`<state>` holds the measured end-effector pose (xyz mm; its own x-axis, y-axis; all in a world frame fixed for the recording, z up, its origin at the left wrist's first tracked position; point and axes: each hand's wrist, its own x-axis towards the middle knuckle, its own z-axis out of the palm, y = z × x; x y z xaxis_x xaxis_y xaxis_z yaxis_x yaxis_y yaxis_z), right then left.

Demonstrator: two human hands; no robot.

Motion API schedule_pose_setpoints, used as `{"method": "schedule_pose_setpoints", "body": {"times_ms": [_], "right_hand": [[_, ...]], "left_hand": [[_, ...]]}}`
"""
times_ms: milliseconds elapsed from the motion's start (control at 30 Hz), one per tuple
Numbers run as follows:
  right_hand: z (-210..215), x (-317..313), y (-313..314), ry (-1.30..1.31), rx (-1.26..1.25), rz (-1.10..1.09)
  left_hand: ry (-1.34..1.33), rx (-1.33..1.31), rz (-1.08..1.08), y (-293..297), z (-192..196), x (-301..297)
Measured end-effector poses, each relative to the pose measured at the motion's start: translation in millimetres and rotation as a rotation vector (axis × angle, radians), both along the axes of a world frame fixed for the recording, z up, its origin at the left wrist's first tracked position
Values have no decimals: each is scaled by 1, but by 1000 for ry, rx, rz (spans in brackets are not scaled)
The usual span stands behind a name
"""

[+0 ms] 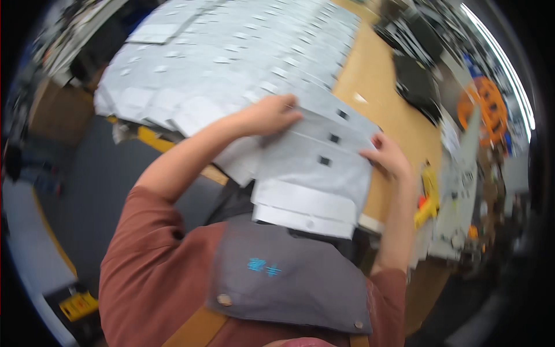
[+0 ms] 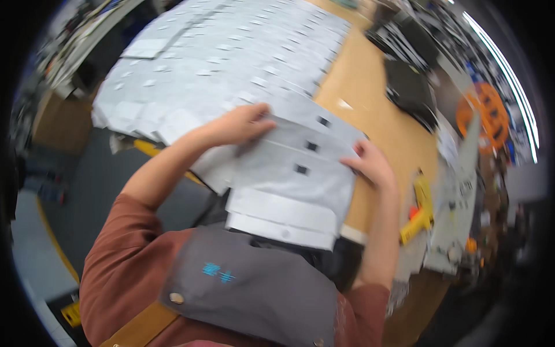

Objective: The person uses a yellow hot glue gun to apply adhesive to small white rectangular pieces on a large grey fabric sheet. They then pick up a black fabric piece and place it onto the glued areas, pressing it down to secure it. The process is repeated for multiple sections of the fabric sheet.

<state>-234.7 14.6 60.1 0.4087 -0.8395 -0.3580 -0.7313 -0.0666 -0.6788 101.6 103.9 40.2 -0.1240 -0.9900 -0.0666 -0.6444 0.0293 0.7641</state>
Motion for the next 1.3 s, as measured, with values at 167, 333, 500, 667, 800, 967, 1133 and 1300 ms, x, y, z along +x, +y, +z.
{"method": "schedule_pose_setpoints", "body": {"times_ms": [167, 333, 500, 667, 800, 967, 1133, 1300], "right_hand": [[-20, -30, 23, -217, -19, -172], [-33, -36, 65, -420, -179, -143], [-27, -34, 80, -415, -241, -230], [-34, -27, 59, -580, -78, -394], [-39, -27, 57, -357, -86, -336], [-39, -31, 54, -477, 14, -364], [-31, -30, 61, -361, 50, -282], [-34, -28, 63, -275, -59, -246]], "left_hand": [[56, 262, 180, 20, 33, -15], [-93, 142, 73, 40, 25, -14], [67, 19, 122, 40, 38, -22], [48, -20, 191, -7, 23, -15], [-6, 71, 194, -9, 6, -14], [66, 137, 209, -10, 13, -12], [-18, 29, 178, 2, 2, -12], [-61, 61, 141, 3, 14, -19]]}}
